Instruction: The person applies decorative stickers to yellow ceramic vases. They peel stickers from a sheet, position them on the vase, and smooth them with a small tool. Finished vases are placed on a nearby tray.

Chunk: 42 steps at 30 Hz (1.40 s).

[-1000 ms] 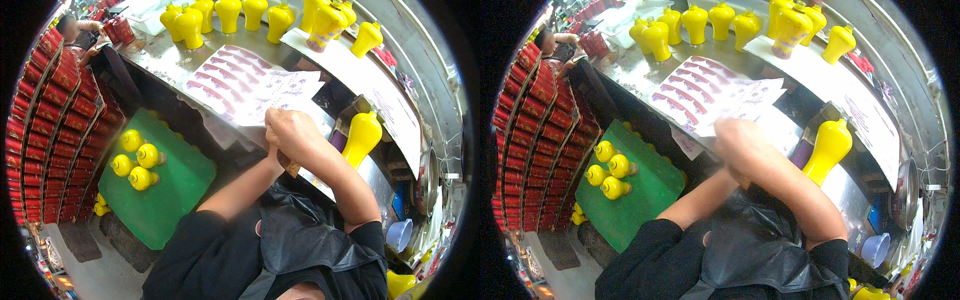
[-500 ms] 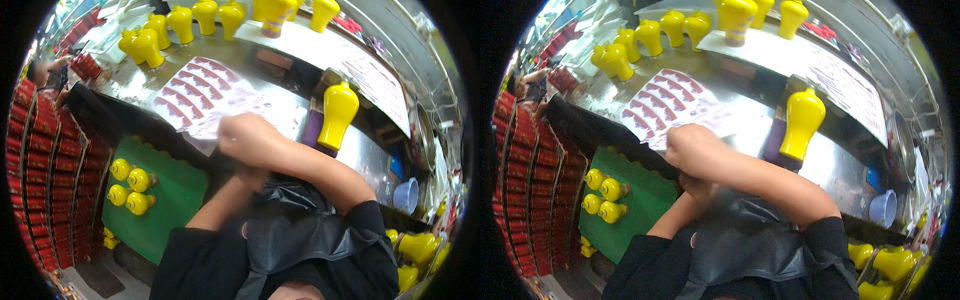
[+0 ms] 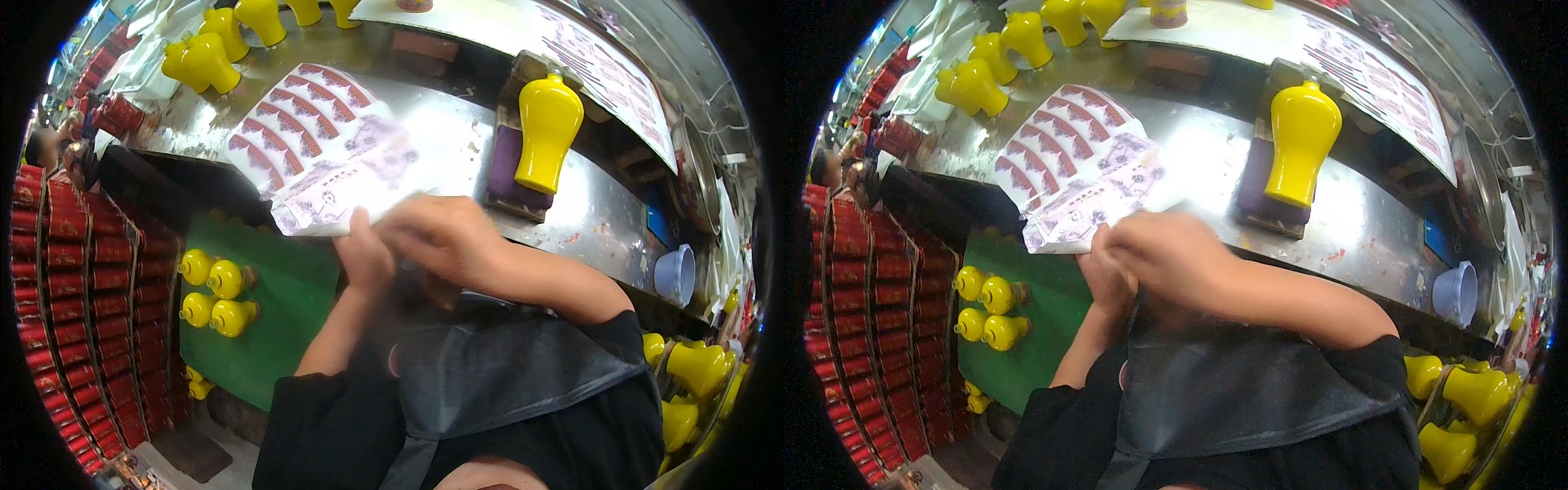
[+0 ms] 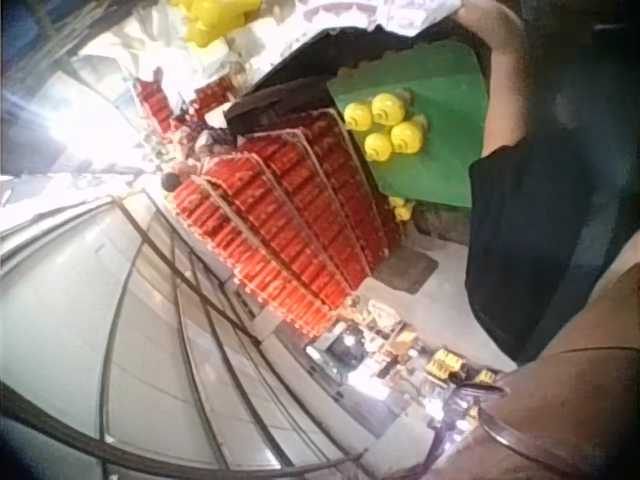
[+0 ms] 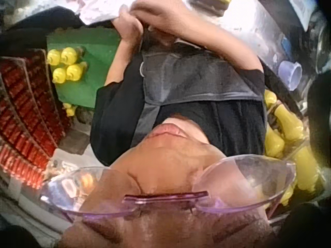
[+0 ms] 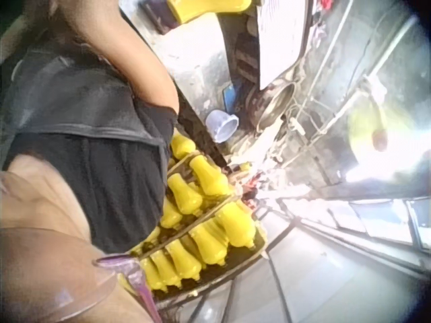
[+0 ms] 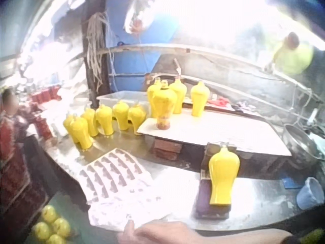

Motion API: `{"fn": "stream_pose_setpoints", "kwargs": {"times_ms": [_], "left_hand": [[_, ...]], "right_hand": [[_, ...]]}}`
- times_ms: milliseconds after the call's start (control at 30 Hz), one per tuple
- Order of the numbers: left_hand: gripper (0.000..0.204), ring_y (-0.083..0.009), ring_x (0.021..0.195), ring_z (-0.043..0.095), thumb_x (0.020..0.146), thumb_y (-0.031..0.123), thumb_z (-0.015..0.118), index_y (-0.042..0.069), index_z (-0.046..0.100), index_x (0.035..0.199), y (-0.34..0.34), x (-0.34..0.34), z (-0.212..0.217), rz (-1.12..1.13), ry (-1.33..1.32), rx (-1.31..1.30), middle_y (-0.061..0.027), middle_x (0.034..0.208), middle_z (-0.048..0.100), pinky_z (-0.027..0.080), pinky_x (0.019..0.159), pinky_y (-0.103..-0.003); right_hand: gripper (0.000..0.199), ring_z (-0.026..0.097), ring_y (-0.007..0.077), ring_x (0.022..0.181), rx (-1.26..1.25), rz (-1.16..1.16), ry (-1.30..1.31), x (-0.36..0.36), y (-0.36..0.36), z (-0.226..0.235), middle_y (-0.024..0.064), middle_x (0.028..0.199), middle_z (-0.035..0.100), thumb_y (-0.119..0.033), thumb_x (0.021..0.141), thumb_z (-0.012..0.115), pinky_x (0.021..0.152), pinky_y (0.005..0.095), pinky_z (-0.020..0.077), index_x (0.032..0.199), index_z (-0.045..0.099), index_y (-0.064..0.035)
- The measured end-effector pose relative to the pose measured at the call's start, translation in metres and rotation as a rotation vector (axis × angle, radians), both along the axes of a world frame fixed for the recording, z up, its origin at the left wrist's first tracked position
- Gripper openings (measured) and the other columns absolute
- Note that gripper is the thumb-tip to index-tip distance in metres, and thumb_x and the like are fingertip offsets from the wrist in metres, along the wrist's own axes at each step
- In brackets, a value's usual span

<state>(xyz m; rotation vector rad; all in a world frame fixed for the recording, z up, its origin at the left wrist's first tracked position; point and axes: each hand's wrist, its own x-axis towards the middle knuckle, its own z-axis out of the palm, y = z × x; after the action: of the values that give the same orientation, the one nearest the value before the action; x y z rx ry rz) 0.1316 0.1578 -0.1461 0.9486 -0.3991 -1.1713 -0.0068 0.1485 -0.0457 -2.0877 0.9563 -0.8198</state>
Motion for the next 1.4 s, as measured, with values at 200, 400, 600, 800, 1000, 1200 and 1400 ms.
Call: {"fn": "stream_pose_setpoints", "kwargs": {"times_ms": [200,400,600,800,1000,1200,1400], "left_hand": [[0.044,-0.0265,0.123,0.061,0.098,0.002,0.05,-0.006,0.047,0.141,-0.002,0.041,-0.006,0.037,0.025,-0.026,-0.0149,0.137,0.058,0.05,0.103,-0.038],[0.061,-0.0317,0.122,0.063,0.085,-0.006,0.058,-0.008,0.046,0.145,-0.029,0.104,0.04,-0.041,-0.324,-0.283,-0.0176,0.136,0.061,0.052,0.105,-0.044],[0.029,-0.0258,0.099,0.068,0.093,0.007,0.061,-0.013,0.063,0.115,-0.075,0.172,0.144,-0.246,-0.464,-0.208,-0.0146,0.109,0.069,0.058,0.083,-0.041],[0.03,-0.024,0.093,0.07,0.101,0.013,0.051,-0.011,0.064,0.115,-0.122,0.184,0.235,-0.607,-0.378,-0.429,-0.0136,0.108,0.071,0.057,0.083,-0.037],[0.03,-0.0238,0.092,0.069,0.097,0.013,0.054,-0.009,0.065,0.114,-0.149,0.137,0.294,-0.711,-0.413,-0.483,-0.013,0.107,0.071,0.056,0.082,-0.036],[0.031,-0.0236,0.09,0.069,0.093,0.013,0.056,-0.008,0.066,0.113,-0.157,0.089,0.302,-0.786,-0.483,-0.419,-0.0123,0.105,0.071,0.056,0.082,-0.036],[0.031,-0.0234,0.089,0.069,0.09,0.013,0.059,-0.007,0.066,0.112,-0.167,0.032,0.285,-0.934,-0.538,-0.364,-0.0117,0.104,0.071,0.056,0.081,-0.035]], "right_hand": [[0.018,0.066,0.0094,0.086,0.562,-0.327,-0.071,-0.059,0.007,-0.045,0.0047,0.092,0.073,-0.013,0.101,0.065,0.078,0.0245,0.0527,0.104,0.072,0.0034],[0.034,0.049,0.0144,0.036,0.986,-0.449,-0.39,-0.073,-0.002,-0.072,0.011,0.094,0.071,-0.03,0.105,0.057,0.035,0.0275,0.0369,0.115,0.066,0.0008],[0.035,0.033,0.0135,0.038,1.134,-0.334,-0.554,-0.041,-0.034,-0.085,-0.0011,0.049,0.038,-0.041,0.104,0.055,0.039,0.0306,0.0229,0.119,0.069,-0.0122],[0.066,0.042,0.0141,0.054,1.194,-0.191,-0.702,-0.025,-0.051,-0.07,0.0017,0.066,0.042,-0.062,0.107,0.037,0.049,0.0299,0.0292,0.137,0.062,-0.0087],[0.096,0.045,0.013,0.049,1.173,-0.098,-1.005,-0.064,-0.064,-0.013,0.0036,0.079,0.041,-0.085,0.095,0.031,0.045,0.0278,0.0288,0.144,0.048,-0.0046],[0.06,0.051,0.0092,0.048,0.901,-0.325,-1.181,-0.104,-0.059,0.026,0.0019,0.074,0.055,-0.056,0.095,0.065,0.043,0.0238,0.0368,0.127,0.057,-0.0063],[0.012,0.051,0.0072,0.044,0.789,-0.316,-1.537,-0.159,-0.057,0.024,0.0001,0.073,0.06,-0.015,0.088,0.069,0.038,0.0214,0.0383,0.094,0.059,-0.0116]]}}
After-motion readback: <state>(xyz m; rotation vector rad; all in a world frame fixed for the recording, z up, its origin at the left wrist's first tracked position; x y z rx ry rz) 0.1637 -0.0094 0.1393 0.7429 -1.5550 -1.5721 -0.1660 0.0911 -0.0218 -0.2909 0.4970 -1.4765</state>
